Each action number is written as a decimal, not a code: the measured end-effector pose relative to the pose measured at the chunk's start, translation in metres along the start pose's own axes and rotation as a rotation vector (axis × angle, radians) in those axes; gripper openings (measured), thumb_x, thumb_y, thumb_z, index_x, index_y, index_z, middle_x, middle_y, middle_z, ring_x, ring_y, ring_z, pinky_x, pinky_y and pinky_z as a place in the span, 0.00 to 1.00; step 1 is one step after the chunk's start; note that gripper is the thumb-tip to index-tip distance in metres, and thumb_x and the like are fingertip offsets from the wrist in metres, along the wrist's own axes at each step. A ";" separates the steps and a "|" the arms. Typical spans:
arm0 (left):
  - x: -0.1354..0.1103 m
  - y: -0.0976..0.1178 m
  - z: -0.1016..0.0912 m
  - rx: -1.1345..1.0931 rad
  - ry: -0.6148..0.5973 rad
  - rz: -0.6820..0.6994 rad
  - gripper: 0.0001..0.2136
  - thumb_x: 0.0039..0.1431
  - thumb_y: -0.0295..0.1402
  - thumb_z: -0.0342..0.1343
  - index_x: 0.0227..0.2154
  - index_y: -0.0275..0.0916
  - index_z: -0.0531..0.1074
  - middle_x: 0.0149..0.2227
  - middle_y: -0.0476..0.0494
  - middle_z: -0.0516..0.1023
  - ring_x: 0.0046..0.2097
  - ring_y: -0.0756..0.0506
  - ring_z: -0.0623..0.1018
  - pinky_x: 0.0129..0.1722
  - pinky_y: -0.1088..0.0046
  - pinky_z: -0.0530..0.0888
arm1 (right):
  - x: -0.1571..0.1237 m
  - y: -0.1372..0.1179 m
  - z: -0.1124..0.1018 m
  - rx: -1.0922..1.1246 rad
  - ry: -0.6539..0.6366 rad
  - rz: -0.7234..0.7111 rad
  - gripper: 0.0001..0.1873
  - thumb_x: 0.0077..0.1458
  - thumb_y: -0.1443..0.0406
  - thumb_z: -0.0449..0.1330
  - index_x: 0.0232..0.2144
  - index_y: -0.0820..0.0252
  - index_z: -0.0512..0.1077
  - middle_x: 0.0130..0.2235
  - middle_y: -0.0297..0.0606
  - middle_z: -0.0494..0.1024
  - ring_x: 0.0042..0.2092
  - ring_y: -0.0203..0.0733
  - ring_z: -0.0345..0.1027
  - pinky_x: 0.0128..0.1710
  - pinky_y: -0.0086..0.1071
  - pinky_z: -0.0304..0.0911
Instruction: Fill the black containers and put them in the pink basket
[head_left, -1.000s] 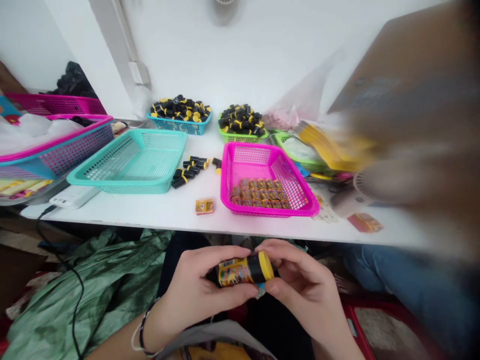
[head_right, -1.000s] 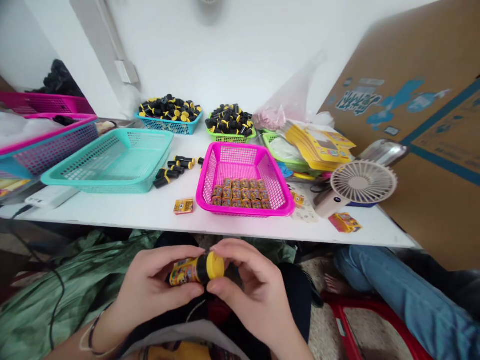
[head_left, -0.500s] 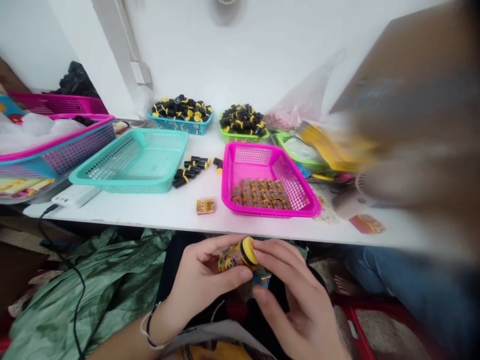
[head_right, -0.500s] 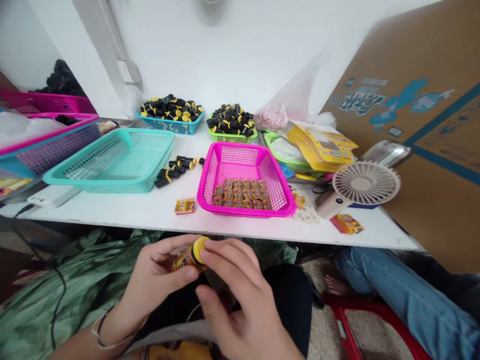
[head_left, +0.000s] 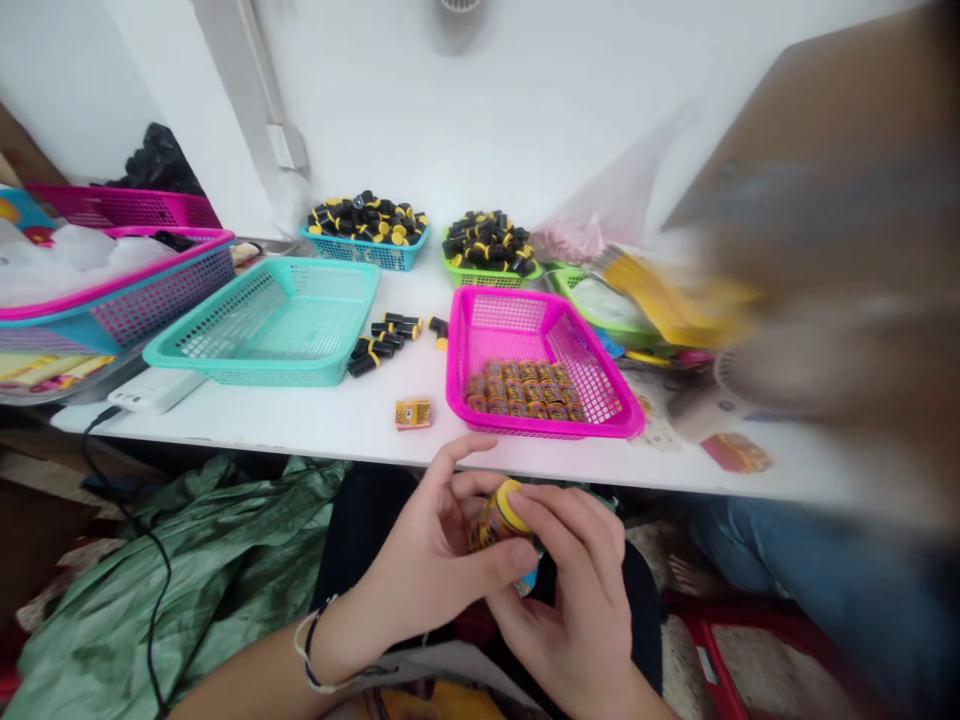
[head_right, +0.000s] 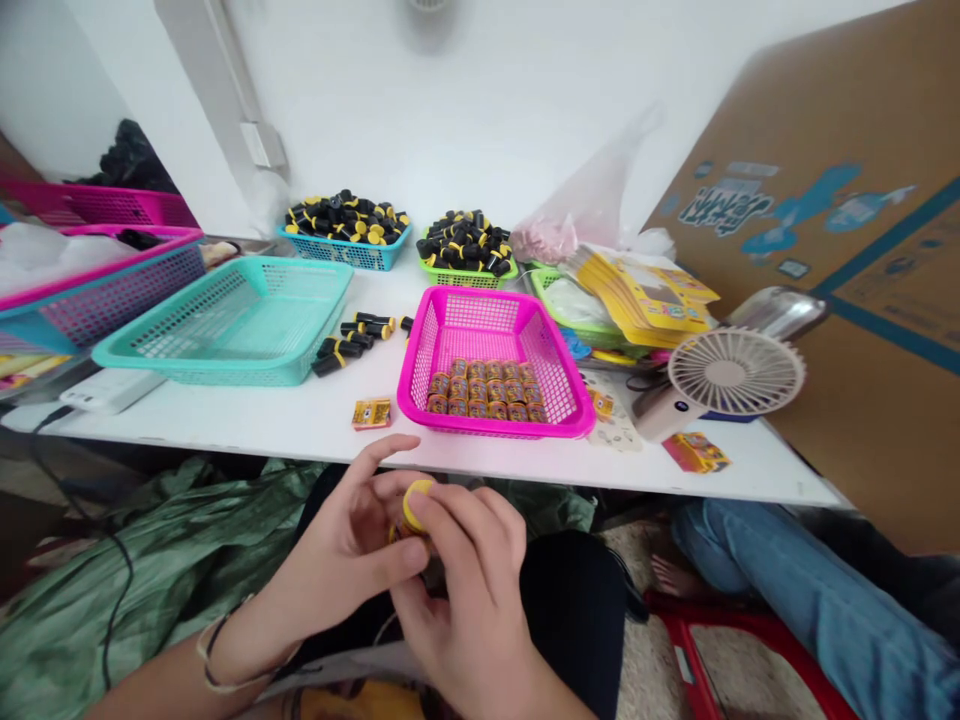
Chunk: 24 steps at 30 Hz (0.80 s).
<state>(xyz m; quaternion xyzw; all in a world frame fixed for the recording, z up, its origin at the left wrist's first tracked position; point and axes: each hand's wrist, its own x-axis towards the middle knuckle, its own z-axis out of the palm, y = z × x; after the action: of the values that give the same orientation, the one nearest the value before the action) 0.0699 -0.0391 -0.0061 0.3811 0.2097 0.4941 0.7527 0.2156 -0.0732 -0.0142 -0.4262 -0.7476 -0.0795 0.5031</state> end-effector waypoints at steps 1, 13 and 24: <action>0.000 0.002 -0.001 -0.005 -0.066 -0.058 0.33 0.52 0.28 0.74 0.57 0.48 0.65 0.42 0.51 0.81 0.37 0.53 0.81 0.37 0.81 0.77 | 0.002 0.000 -0.002 0.004 -0.020 -0.015 0.24 0.54 0.74 0.63 0.53 0.60 0.71 0.49 0.42 0.78 0.52 0.46 0.68 0.56 0.40 0.62; -0.003 0.002 0.003 0.184 -0.229 -0.266 0.36 0.61 0.26 0.62 0.62 0.48 0.43 0.27 0.61 0.68 0.25 0.56 0.67 0.27 0.83 0.64 | 0.002 -0.005 -0.018 -0.152 -0.107 -0.101 0.15 0.59 0.67 0.63 0.49 0.58 0.75 0.42 0.41 0.83 0.43 0.50 0.63 0.43 0.45 0.56; -0.011 0.010 0.002 0.199 -0.376 -0.221 0.43 0.51 0.20 0.62 0.64 0.47 0.45 0.25 0.63 0.64 0.22 0.58 0.60 0.23 0.85 0.59 | -0.021 0.009 -0.035 -0.116 -0.232 -0.188 0.25 0.59 0.61 0.65 0.59 0.46 0.73 0.51 0.31 0.84 0.35 0.49 0.69 0.31 0.46 0.61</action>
<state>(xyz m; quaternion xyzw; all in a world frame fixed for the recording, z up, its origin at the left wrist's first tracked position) 0.0610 -0.0474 0.0029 0.5136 0.1542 0.3058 0.7867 0.2489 -0.0987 -0.0176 -0.3890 -0.8315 -0.1193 0.3782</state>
